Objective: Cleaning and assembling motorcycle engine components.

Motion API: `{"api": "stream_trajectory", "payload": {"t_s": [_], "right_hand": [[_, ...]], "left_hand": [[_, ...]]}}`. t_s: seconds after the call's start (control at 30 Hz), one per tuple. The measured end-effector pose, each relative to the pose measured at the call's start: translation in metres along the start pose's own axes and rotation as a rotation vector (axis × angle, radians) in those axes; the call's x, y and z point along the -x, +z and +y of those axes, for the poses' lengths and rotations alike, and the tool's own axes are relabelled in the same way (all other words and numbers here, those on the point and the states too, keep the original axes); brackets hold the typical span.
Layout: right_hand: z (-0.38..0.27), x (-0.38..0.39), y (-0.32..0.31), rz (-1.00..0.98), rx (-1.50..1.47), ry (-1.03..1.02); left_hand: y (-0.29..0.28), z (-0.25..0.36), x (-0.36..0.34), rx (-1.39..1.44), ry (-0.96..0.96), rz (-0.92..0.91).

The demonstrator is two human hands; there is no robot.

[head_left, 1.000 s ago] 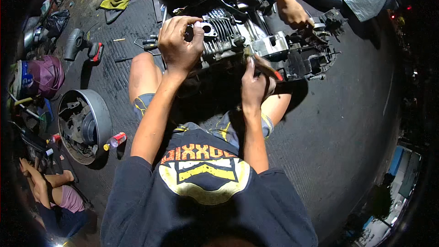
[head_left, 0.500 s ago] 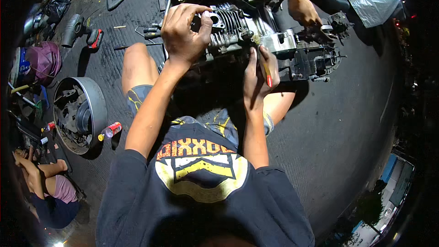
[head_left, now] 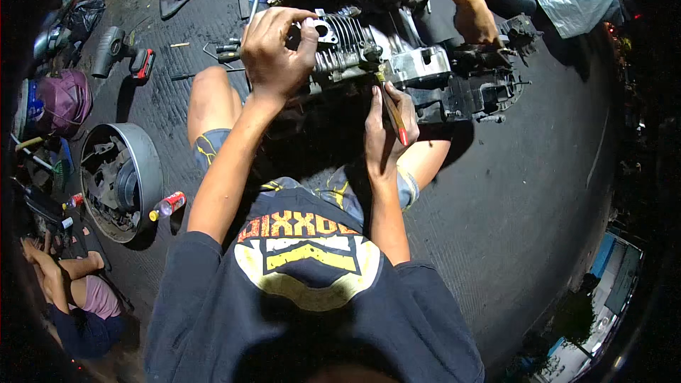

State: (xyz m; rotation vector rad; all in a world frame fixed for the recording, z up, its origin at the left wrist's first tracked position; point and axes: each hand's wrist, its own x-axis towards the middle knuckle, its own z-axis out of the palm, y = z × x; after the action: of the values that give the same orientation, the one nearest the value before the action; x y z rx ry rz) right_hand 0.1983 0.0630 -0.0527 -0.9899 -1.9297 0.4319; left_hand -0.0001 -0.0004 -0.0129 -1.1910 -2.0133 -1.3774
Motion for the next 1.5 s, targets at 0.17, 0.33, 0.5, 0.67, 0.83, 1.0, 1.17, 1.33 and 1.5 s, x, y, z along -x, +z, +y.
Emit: {"api": "stream_trajectory", "payload": {"t_s": [0.17,0.33,0.5,0.67,0.83,1.0,1.17,1.33,1.5], "right_hand": [[-0.001,-0.022,-0.002,0.065,-0.147,0.026],[-0.027,0.005,0.005,-0.034,-0.227,-0.177],[-0.002,-0.008,-0.008,-0.163,-0.039,-0.273],[-0.003,-0.002,-0.006,-0.139,-0.075,-0.289],[-0.001,-0.011,-0.012,-0.229,-0.112,-0.267],[-0.015,-0.007,-0.013,-0.223,-0.160,-0.238],[-0.001,-0.022,-0.013,-0.239,-0.103,-0.299],[-0.017,-0.005,-0.009,-0.253,-0.222,-0.285],[0.005,-0.020,-0.012,-0.270,-0.106,-0.307]], "left_hand": [[0.009,-0.005,-0.003,-0.004,0.048,0.049],[0.006,-0.002,-0.001,-0.001,0.035,0.030],[0.006,-0.008,0.000,0.001,0.030,0.044],[0.011,-0.006,0.000,0.013,0.040,0.053],[0.006,-0.009,0.002,-0.029,0.005,0.035],[0.007,-0.004,-0.001,-0.017,0.043,0.036],[0.006,-0.008,0.000,-0.033,0.048,0.044],[0.009,-0.006,0.000,-0.008,0.027,0.043],[0.008,-0.010,0.003,-0.018,0.025,0.045]]}}
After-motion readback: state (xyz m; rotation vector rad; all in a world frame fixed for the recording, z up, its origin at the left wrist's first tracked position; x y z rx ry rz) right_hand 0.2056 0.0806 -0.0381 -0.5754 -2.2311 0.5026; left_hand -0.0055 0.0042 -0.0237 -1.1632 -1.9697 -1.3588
